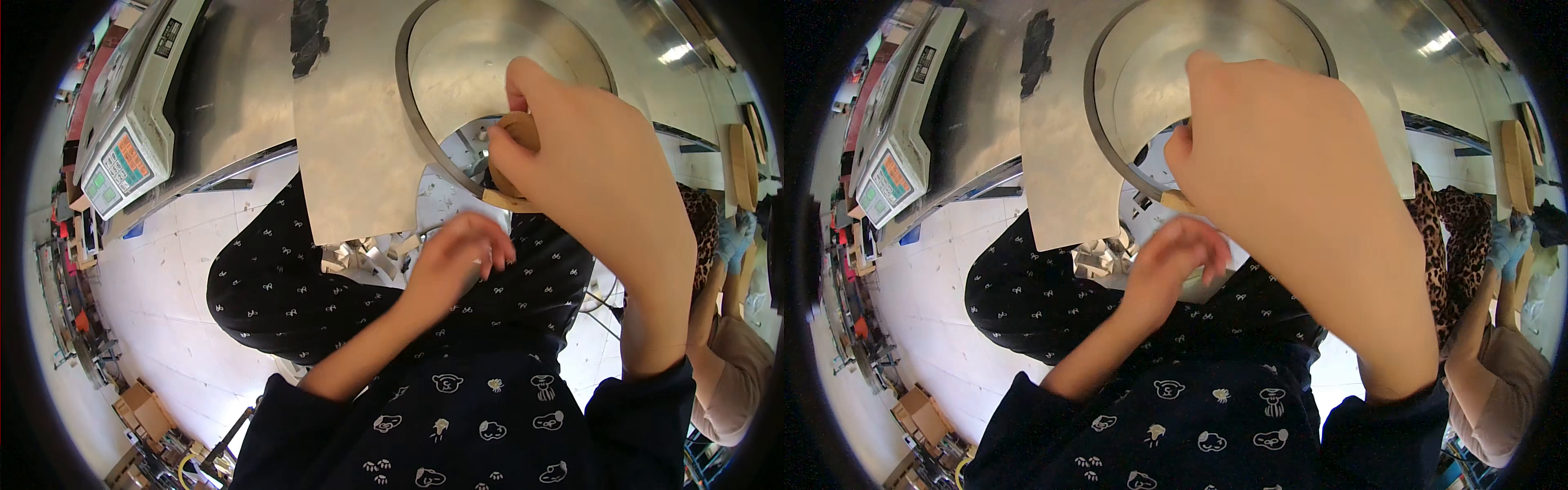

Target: Assembling black and wooden-style circular rings by fitting them together and applying protective tape.

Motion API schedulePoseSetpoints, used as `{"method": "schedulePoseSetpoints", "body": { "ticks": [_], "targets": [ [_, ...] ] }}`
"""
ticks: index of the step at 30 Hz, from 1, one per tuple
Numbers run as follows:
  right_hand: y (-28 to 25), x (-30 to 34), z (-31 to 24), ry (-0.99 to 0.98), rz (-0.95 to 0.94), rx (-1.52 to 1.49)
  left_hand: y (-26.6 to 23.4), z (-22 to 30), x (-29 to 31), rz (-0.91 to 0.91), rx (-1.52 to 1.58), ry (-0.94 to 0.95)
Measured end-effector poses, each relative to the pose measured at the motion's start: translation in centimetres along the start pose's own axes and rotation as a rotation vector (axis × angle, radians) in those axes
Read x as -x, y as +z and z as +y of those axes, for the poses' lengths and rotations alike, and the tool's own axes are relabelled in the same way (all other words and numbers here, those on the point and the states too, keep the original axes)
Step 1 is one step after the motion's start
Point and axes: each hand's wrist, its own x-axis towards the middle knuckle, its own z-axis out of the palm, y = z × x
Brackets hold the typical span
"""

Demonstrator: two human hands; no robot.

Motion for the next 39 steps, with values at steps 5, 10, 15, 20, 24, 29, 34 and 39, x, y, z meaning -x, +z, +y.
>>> {"method": "schedulePoseSetpoints", "body": {
  "ticks": [5,10,15,20,24,29,34,39],
  "targets": [
    [0.8,0.0,1.3,-0.151,0.079,0.172,-0.1,-0.3,-6.8,-0.220,0.668,0.029],
    [1.2,-0.4,1.4,-0.228,0.150,0.344,-1.0,-0.9,-9.2,-0.521,0.826,-0.001],
    [2.4,-0.5,2.5,-0.327,0.288,0.339,-1.6,0.1,-9.7,-0.374,0.533,-0.040],
    [1.7,-0.1,2.8,-0.154,0.339,0.240,-1.6,0.5,-10.9,-0.582,0.622,0.010],
    [-0.5,2.6,1.1,-0.040,0.421,0.018,-2.0,-1.3,-10.7,-0.367,0.638,-0.055],
    [0.7,9.2,2.9,-0.072,0.433,-0.336,-2.0,-4.8,-10.0,-0.310,0.797,-0.100],
    [7.1,11.4,3.4,0.069,0.362,-0.329,-2.4,-7.8,-7.6,-0.259,0.822,-0.142],
    [10.9,11.3,2.5,0.187,0.426,-0.443,-2.0,-7.8,-5.2,-0.251,0.725,-0.103]
  ]
}}
